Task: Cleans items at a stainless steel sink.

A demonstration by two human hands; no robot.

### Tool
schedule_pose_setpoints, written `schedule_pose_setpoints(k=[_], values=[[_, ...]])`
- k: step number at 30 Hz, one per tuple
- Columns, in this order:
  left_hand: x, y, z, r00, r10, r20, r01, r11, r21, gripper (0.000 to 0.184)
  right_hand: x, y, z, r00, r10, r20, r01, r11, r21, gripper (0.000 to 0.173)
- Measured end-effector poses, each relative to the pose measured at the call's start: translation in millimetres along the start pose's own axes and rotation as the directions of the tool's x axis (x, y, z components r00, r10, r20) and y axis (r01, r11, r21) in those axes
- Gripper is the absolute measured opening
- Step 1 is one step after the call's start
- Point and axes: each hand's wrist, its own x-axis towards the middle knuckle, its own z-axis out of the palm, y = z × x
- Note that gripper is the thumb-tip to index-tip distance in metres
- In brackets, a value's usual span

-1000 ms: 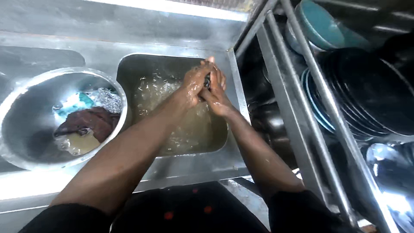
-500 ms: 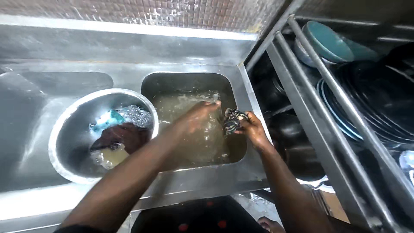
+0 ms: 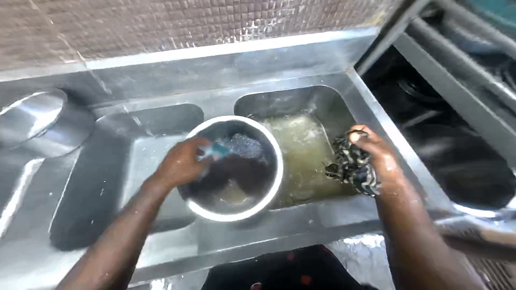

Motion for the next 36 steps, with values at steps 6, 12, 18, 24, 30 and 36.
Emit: schedule_pose_setpoints(k=[6, 12, 18, 24, 30, 36], values=[[27, 17, 71, 0.84, 0.193, 0.507, -0.473, 0.718, 0.51, 0.056, -133, 34, 115, 0.917, 0.297, -0.267, -0.357, 0.91, -0.212, 0.029], [41, 46, 18, 0.77, 0.266, 0.58, -0.582, 0.665, 0.468, 0.035, -205, 108, 229, 0.967, 0.228, -0.111, -0.229, 0.599, -0.768, 0.068], [41, 32, -18, 0.867, 0.427, 0.257, -0.323, 0.874, -0.362, 0.033, -210, 90, 206, 0.966, 0.253, -0.058, -0.24, 0.782, -0.575, 0.064], [33, 23, -29, 0.813, 0.523, 0.256, -0.355, 0.794, -0.493, 0.019, -198, 76, 208, 0.944, 0.288, -0.158, -0.32, 0.692, -0.647, 0.047], [44, -5, -13, 0.778, 0.521, 0.353, -0.485, 0.853, -0.19, 0.022, -222, 83, 231, 0.944, -0.019, -0.328, -0.209, 0.735, -0.645, 0.03], [47, -8, 8, 0.704, 0.467, 0.534, -0.655, 0.717, 0.237, 0.024, -303, 109, 232, 0.731, -0.415, -0.541, -0.026, 0.776, -0.63, 0.02]])
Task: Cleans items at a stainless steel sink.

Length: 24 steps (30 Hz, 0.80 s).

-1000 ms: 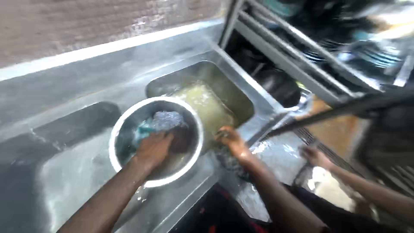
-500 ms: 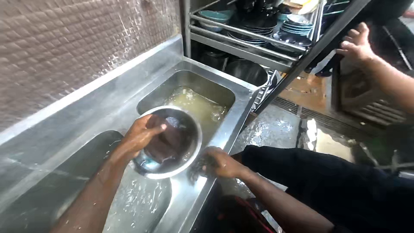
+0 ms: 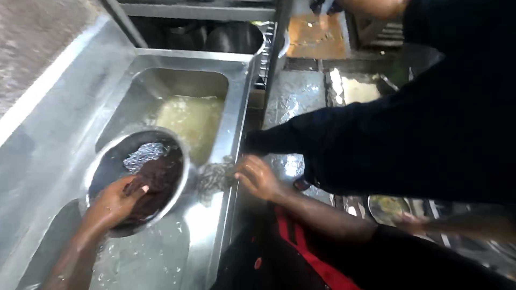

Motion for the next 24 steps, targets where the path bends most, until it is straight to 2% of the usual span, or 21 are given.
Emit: schedule_pose_setpoints(k=[2, 6, 12, 16, 20, 22, 24], values=[[2, 5, 7, 0.999, -0.005, 0.053, -0.001, 0.994, 0.113, 0.024, -37, 11, -18, 0.995, 0.095, -0.013, -0.095, 0.995, 0.021, 0.018], [5, 7, 13, 0.995, -0.081, 0.065, 0.067, 0.978, 0.196, 0.027, -119, 33, -48, 0.937, 0.336, 0.094, -0.335, 0.942, -0.02, 0.018], [-9, 24, 7, 0.989, -0.145, -0.028, 0.147, 0.943, 0.297, 0.027, -227, 60, -74, 0.842, 0.515, 0.163, -0.513, 0.857, -0.052, 0.018], [-29, 40, 8, 0.978, -0.161, -0.131, 0.199, 0.911, 0.361, 0.028, -286, 75, -88, 0.747, 0.619, 0.243, -0.612, 0.783, -0.115, 0.02], [-53, 54, 12, 0.956, -0.181, -0.232, 0.257, 0.896, 0.361, 0.029, -357, 97, -97, 0.525, 0.754, 0.395, -0.718, 0.641, -0.272, 0.024], [-57, 60, 13, 0.95, -0.206, -0.235, 0.282, 0.888, 0.364, 0.03, -407, 111, -98, 0.38, 0.841, 0.385, -0.784, 0.513, -0.348, 0.029], [-59, 60, 17, 0.942, -0.237, -0.236, 0.308, 0.891, 0.333, 0.031, -462, 124, -101, 0.215, 0.91, 0.353, -0.877, 0.339, -0.34, 0.035]])
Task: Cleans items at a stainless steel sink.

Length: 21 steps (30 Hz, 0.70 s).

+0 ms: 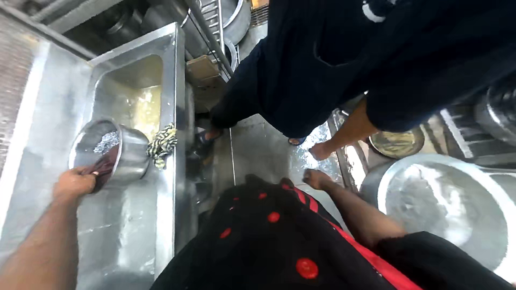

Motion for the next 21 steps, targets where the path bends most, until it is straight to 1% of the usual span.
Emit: schedule_pose_setpoints(k=[2, 3, 4, 5, 6, 7, 9, 11, 12, 13, 15, 18, 20, 21], values=[[-1, -1, 4, 1.0, -0.017, 0.009, 0.017, 1.0, -0.02, 0.031, -14, 39, 13, 0.984, 0.18, -0.008, -0.175, 0.963, 0.205, 0.037], [0, -1, 6, 1.0, -0.023, 0.019, 0.023, 1.0, -0.013, 0.031, -23, 55, 21, 0.963, 0.267, -0.023, -0.243, 0.908, 0.341, 0.037], [-1, 1, 7, 0.999, -0.028, 0.024, 0.028, 1.0, -0.005, 0.031, -31, 70, 30, 0.937, 0.348, -0.041, -0.287, 0.829, 0.48, 0.036], [-3, 4, 7, 0.999, -0.032, 0.029, 0.031, 0.999, 0.006, 0.031, -37, 84, 40, 0.908, 0.417, -0.047, -0.307, 0.736, 0.604, 0.034], [-6, 7, 7, 0.999, -0.036, 0.033, 0.036, 0.999, 0.023, 0.031, -43, 97, 51, 0.883, 0.467, -0.052, -0.307, 0.658, 0.688, 0.032], [-9, 10, 6, 0.999, -0.037, 0.038, 0.035, 0.999, 0.038, 0.031, -47, 111, 64, 0.867, 0.495, -0.053, -0.302, 0.606, 0.736, 0.03], [-10, 14, 5, 0.999, -0.035, 0.04, 0.032, 0.997, 0.065, 0.031, -49, 142, 93, 0.849, 0.526, -0.051, -0.304, 0.566, 0.766, 0.028], [-8, 15, 4, 0.999, -0.028, 0.027, 0.026, 0.996, 0.082, 0.031, -47, 164, 116, 0.844, 0.536, -0.016, -0.343, 0.562, 0.753, 0.031], [-7, 15, 3, 0.999, -0.025, 0.02, 0.023, 0.996, 0.085, 0.031, -47, 168, 123, 0.841, 0.542, -0.002, -0.363, 0.566, 0.74, 0.032], [-6, 14, 3, 1.0, -0.025, 0.01, 0.024, 0.997, 0.079, 0.032, -48, 166, 125, 0.839, 0.544, 0.008, -0.378, 0.571, 0.729, 0.032], [-5, 12, 5, 0.999, -0.037, -0.031, 0.037, 0.999, 0.024, 0.034, -53, 147, 116, 0.854, 0.52, 0.006, -0.364, 0.589, 0.721, 0.032], [-7, 15, 5, 0.982, -0.126, -0.142, 0.095, 0.974, -0.206, 0.037, -41, 109, 85, 0.903, 0.415, -0.107, -0.229, 0.678, 0.698, 0.026], [-2, 16, 4, 0.955, -0.208, -0.213, 0.115, 0.917, -0.381, 0.039, -22, 85, 64, 0.938, 0.295, -0.182, -0.117, 0.762, 0.637, 0.023], [5, 15, 2, 0.94, -0.235, -0.246, 0.101, 0.883, -0.458, 0.038, -12, 69, 51, 0.954, 0.219, -0.207, -0.055, 0.803, 0.594, 0.022]])
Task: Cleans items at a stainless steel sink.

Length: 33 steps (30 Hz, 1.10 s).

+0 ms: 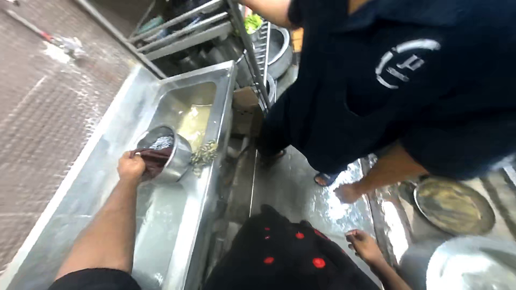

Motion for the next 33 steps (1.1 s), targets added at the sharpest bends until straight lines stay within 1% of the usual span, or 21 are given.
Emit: schedule_pose_setpoints(k=[2, 4, 5, 8, 11, 13, 15, 17, 18, 19, 20, 21, 23, 24, 25, 26, 27, 28, 30, 31, 33], values=[[12, 7, -4, 0.998, 0.019, -0.066, -0.029, 0.989, -0.148, 0.037, 7, -54, 3, 0.988, -0.126, 0.091, 0.134, 0.987, -0.091, 0.025], [27, 15, -11, 0.991, 0.067, -0.116, -0.094, 0.965, -0.244, 0.034, 0, -124, 8, 0.949, -0.185, 0.255, 0.229, 0.961, -0.153, 0.028], [35, 18, -16, 0.988, 0.094, -0.126, -0.125, 0.957, -0.261, 0.034, -8, -159, 13, 0.907, -0.197, 0.372, 0.277, 0.945, -0.175, 0.027], [64, 26, -42, 0.977, 0.19, -0.098, -0.207, 0.955, -0.214, 0.036, -31, -259, 42, 0.703, -0.24, 0.67, 0.5, 0.836, -0.225, 0.028], [72, 39, -73, 0.974, 0.216, -0.061, -0.221, 0.971, -0.087, 0.05, -60, -361, 79, 0.545, -0.242, 0.803, 0.737, 0.594, -0.322, 0.036], [74, 44, -92, 0.976, 0.201, -0.079, -0.207, 0.976, -0.067, 0.054, -81, -430, 105, 0.439, -0.274, 0.856, 0.819, 0.513, -0.256, 0.033], [80, 39, -106, 0.956, 0.265, -0.125, -0.28, 0.952, -0.121, 0.05, -105, -497, 134, 0.289, -0.376, 0.88, 0.874, 0.479, -0.082, 0.031], [86, 34, -115, 0.946, 0.297, -0.129, -0.319, 0.925, -0.209, 0.044, -127, -562, 172, 0.149, -0.502, 0.852, 0.901, 0.424, 0.093, 0.028], [88, 32, -117, 0.948, 0.299, -0.108, -0.318, 0.907, -0.275, 0.041, -138, -592, 194, 0.122, -0.56, 0.82, 0.899, 0.411, 0.147, 0.027], [88, 32, -118, 0.953, 0.293, -0.073, -0.3, 0.885, -0.355, 0.038, -146, -620, 220, 0.127, -0.615, 0.778, 0.898, 0.405, 0.173, 0.03], [87, 34, -117, 0.957, 0.287, -0.036, -0.273, 0.855, -0.44, 0.035, -152, -645, 247, 0.163, -0.651, 0.741, 0.897, 0.411, 0.164, 0.043], [87, 36, -116, 0.958, 0.288, 0.01, -0.239, 0.815, -0.528, 0.033, -155, -667, 275, 0.222, -0.659, 0.719, 0.884, 0.447, 0.136, 0.063], [86, 37, -105, 0.951, 0.305, 0.055, -0.18, 0.687, -0.704, 0.028, -150, -697, 335, 0.336, -0.603, 0.724, 0.831, 0.552, 0.073, 0.103], [87, 36, -96, 0.948, 0.317, 0.038, -0.167, 0.593, -0.787, 0.025, -146, -705, 361, 0.377, -0.556, 0.74, 0.793, 0.607, 0.052, 0.109], [89, 33, -85, 0.946, 0.323, 0.008, -0.166, 0.508, -0.845, 0.022, -144, -708, 381, 0.407, -0.501, 0.764, 0.735, 0.677, 0.052, 0.1], [92, 29, -75, 0.95, 0.313, -0.016, -0.167, 0.461, -0.872, 0.02, -141, -709, 397, 0.428, -0.449, 0.785, 0.656, 0.751, 0.072, 0.08], [94, 23, -66, 0.964, 0.263, -0.028, -0.148, 0.451, -0.88, 0.02, -136, -709, 410, 0.453, -0.412, 0.791, 0.565, 0.818, 0.103, 0.063], [93, 16, -58, 0.987, 0.159, -0.006, -0.08, 0.46, -0.884, 0.027, -132, -711, 419, 0.476, -0.382, 0.792, 0.468, 0.873, 0.14, 0.055], [83, 1, -40, 0.98, -0.089, 0.179, 0.2, 0.407, -0.891, 0.057, -135, -722, 424, 0.504, -0.306, 0.808, 0.288, 0.941, 0.178, 0.052], [77, -7, -24, 0.943, -0.171, 0.284, 0.327, 0.333, -0.884, 0.072, -138, -728, 423, 0.486, -0.292, 0.824, 0.236, 0.951, 0.198, 0.05], [65, -13, 9, 0.876, -0.277, 0.394, 0.445, 0.155, -0.882, 0.088, -146, -733, 423, 0.411, -0.309, 0.858, 0.196, 0.949, 0.248, 0.046]])
